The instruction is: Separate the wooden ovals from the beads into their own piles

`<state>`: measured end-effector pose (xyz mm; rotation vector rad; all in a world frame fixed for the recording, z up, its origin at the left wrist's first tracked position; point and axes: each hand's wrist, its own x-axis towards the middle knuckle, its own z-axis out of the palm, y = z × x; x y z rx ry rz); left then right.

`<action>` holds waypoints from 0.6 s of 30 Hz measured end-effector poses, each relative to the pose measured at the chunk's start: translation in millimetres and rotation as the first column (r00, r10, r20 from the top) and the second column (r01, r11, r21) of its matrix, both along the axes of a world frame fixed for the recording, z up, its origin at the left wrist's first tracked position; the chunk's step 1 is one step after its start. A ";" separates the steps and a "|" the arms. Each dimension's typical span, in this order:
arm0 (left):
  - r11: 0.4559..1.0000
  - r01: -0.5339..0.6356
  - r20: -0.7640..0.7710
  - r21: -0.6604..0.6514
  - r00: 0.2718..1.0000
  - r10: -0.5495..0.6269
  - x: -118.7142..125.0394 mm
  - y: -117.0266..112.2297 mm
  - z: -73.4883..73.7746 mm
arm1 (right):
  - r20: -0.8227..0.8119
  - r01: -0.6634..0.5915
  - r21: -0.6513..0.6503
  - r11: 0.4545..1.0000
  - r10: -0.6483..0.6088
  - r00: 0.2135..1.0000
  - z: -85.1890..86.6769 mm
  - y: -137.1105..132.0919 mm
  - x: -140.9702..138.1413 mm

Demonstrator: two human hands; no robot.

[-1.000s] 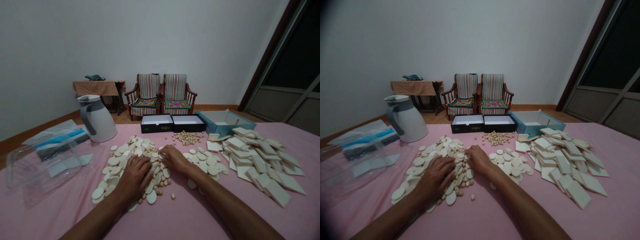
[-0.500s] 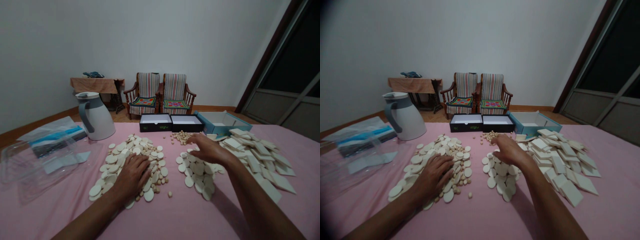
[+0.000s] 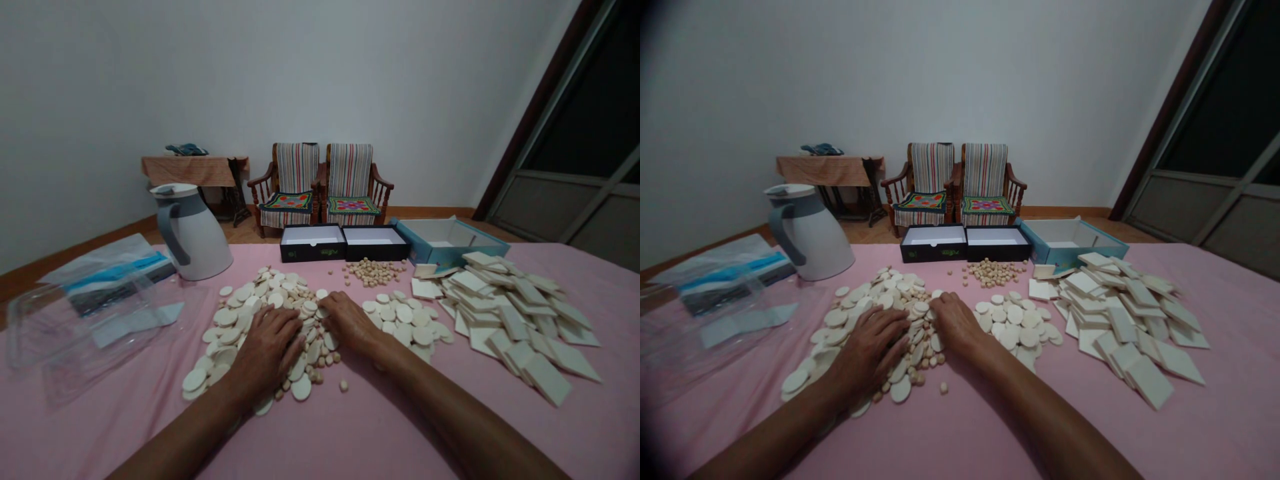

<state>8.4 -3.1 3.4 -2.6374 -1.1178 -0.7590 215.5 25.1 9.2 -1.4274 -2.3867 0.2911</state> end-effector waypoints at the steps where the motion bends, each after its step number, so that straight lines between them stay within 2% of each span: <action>1: 1.000 -0.001 0.001 0.001 1.000 0.001 0.0 -0.1 0.0 | -0.005 0.008 0.003 1.000 -0.008 1.000 3.1 -0.2 3.7; 4: 1.000 0.002 0.008 0.001 1.000 -0.002 0.2 -0.4 0.3 | 0.020 0.059 0.003 0.998 -0.059 0.998 19.1 -2.1 25.6; 7: 1.000 0.003 0.007 -0.005 1.000 -0.003 0.3 -0.3 0.5 | 0.137 0.186 -0.029 0.982 -0.181 0.974 39.7 -7.8 57.1; 9: 1.000 0.000 0.006 -0.006 1.000 0.000 0.1 -0.1 0.1 | 0.214 0.280 0.011 0.960 -0.276 0.937 49.4 -14.3 72.0; 11: 1.000 -0.005 0.001 -0.008 1.000 0.006 -0.1 0.2 -0.5 | 0.210 0.305 0.061 0.950 -0.311 0.927 51.6 -23.0 74.8; 13: 1.000 -0.010 -0.005 -0.011 1.000 0.010 -0.3 0.4 -0.9 | 0.118 0.223 0.058 0.973 -0.229 0.966 45.6 -33.3 64.7; 15: 1.000 -0.011 -0.008 -0.010 1.000 0.011 -0.2 0.5 -1.1 | 0.013 0.088 0.014 0.996 -0.088 0.996 34.6 -43.1 46.3; 18: 1.000 -0.008 0.002 -0.001 1.000 0.008 0.1 0.5 -1.1 | 0.035 0.014 -0.045 0.999 -0.012 0.999 20.3 -52.5 18.8</action>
